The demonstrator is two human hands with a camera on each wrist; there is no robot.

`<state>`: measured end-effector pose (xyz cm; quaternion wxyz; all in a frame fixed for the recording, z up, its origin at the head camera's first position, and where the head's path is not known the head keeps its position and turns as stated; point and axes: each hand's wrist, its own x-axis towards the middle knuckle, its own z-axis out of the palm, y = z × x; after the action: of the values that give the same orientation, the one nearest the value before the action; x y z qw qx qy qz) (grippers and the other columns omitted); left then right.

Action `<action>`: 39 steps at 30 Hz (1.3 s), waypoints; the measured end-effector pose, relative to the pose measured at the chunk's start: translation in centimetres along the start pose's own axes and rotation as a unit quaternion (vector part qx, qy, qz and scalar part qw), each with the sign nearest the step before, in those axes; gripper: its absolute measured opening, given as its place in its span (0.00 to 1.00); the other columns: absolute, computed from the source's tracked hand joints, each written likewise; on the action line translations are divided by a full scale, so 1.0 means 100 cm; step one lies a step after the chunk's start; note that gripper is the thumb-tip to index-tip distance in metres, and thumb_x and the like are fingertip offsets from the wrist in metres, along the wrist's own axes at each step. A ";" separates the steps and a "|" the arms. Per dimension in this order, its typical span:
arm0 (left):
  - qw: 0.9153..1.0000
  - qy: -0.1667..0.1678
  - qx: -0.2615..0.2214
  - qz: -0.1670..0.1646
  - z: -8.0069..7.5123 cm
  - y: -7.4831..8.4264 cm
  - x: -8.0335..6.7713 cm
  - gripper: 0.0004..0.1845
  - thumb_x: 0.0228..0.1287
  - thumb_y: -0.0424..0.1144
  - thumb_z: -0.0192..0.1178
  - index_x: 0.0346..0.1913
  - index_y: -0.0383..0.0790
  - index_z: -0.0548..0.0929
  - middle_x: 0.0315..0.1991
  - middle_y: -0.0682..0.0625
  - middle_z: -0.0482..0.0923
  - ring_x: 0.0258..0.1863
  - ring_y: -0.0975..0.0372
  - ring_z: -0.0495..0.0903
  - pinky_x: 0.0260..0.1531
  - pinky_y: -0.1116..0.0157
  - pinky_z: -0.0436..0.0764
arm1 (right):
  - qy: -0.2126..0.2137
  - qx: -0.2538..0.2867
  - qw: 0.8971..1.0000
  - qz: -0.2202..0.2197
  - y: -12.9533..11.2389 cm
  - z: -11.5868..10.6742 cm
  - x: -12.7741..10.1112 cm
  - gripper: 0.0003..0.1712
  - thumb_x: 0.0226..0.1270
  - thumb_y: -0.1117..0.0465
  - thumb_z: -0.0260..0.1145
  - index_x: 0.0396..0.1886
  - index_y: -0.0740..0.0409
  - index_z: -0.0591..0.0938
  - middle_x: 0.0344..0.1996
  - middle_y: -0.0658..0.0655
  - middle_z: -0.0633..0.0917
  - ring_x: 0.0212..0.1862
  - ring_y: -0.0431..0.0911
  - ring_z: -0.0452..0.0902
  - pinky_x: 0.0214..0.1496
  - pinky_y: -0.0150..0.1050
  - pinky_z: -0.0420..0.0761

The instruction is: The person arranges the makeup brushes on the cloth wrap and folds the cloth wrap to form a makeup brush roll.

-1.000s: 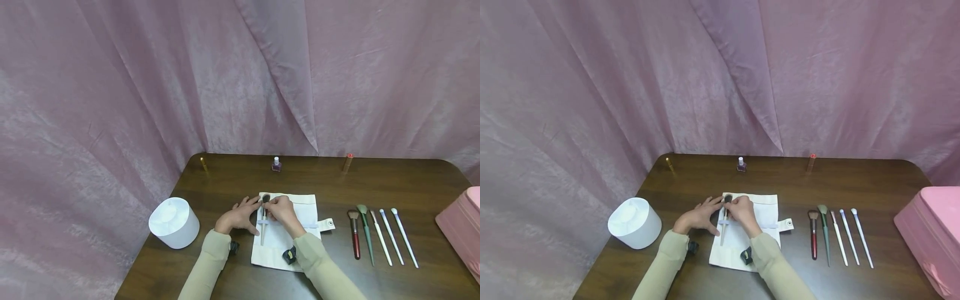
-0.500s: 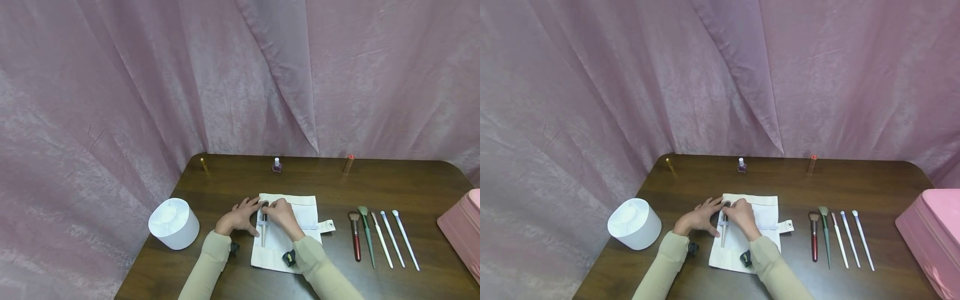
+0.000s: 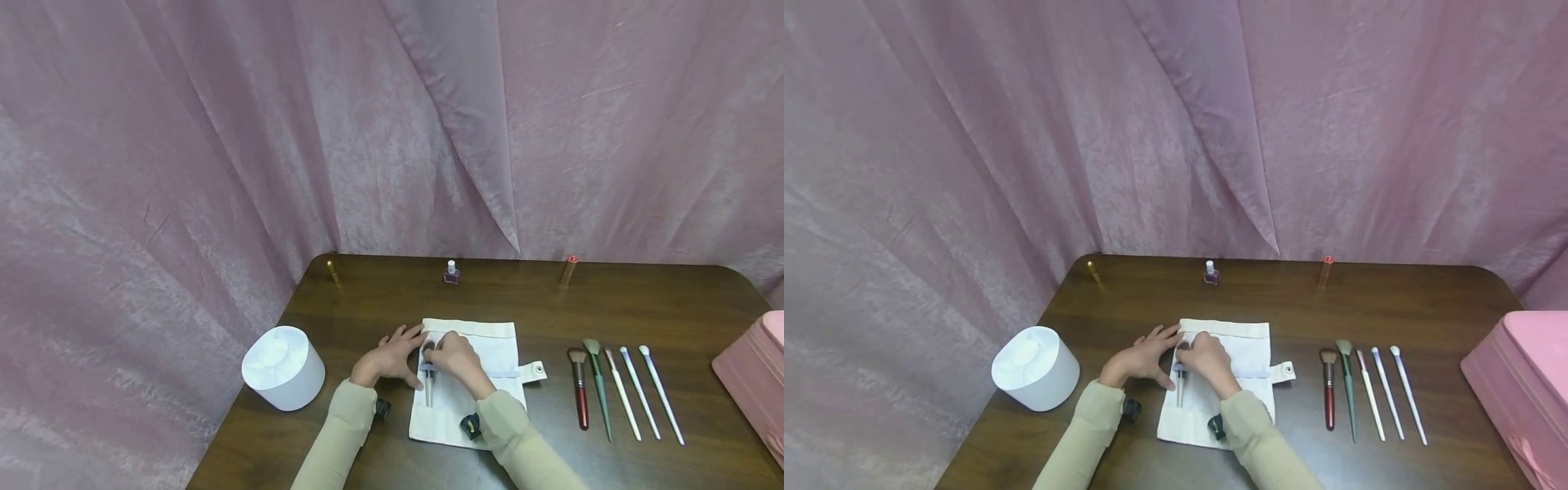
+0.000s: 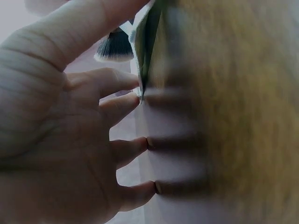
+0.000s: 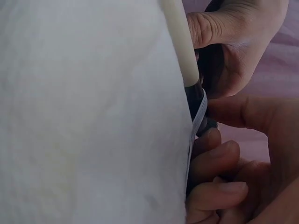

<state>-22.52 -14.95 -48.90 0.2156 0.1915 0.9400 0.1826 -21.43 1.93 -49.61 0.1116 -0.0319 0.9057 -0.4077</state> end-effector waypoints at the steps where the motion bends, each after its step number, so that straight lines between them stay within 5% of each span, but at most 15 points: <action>1: 1.000 0.000 0.000 0.000 0.000 0.000 0.000 0.56 0.47 0.45 0.82 0.79 0.44 0.62 0.81 0.50 0.48 0.79 0.46 0.43 0.71 0.37 0.49 | -0.002 -0.004 1.000 -0.003 0.000 0.000 0.000 0.25 0.59 0.58 0.69 0.05 0.51 0.71 0.06 0.44 0.65 0.14 0.39 0.58 0.17 0.32 0.56; 9: 1.000 -0.002 -0.006 0.003 0.001 -0.002 0.000 0.56 0.48 0.44 0.82 0.79 0.44 0.62 0.82 0.51 0.47 0.79 0.46 0.43 0.71 0.37 0.49 | -0.004 -0.002 1.000 -0.029 0.000 -0.003 -0.001 0.22 0.58 0.60 0.72 0.06 0.55 0.77 0.05 0.43 0.66 0.14 0.39 0.60 0.17 0.31 0.58; 16: 1.000 -0.003 -0.004 0.003 0.000 -0.003 0.001 0.56 0.48 0.45 0.82 0.79 0.45 0.61 0.82 0.52 0.47 0.80 0.47 0.42 0.71 0.37 0.48 | -0.017 -0.001 0.998 -0.054 0.002 -0.017 0.001 0.13 0.65 0.59 0.68 0.22 0.61 0.86 0.15 0.49 0.77 0.21 0.43 0.71 0.24 0.36 0.68; 27: 1.000 0.001 -0.007 -0.006 0.002 -0.001 0.001 0.57 0.47 0.45 0.83 0.79 0.45 0.62 0.82 0.52 0.48 0.80 0.47 0.42 0.72 0.39 0.48 | 0.056 0.006 0.994 -0.096 0.011 -0.061 -0.006 0.09 0.67 0.61 0.67 0.36 0.62 0.88 0.34 0.56 0.88 0.40 0.51 0.82 0.45 0.50 0.79; 39: 1.000 0.000 -0.020 -0.005 0.001 -0.003 -0.001 0.57 0.47 0.43 0.82 0.79 0.44 0.61 0.82 0.51 0.47 0.80 0.48 0.41 0.72 0.40 0.47 | 0.085 0.009 0.993 -0.079 0.029 -0.099 -0.018 0.11 0.69 0.62 0.66 0.44 0.66 0.86 0.39 0.60 0.87 0.38 0.52 0.82 0.38 0.47 0.79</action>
<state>-22.41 -15.21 -49.10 0.2201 0.1825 0.9371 0.2004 -21.87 11.43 -45.10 0.0017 -0.0675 0.9029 -0.4246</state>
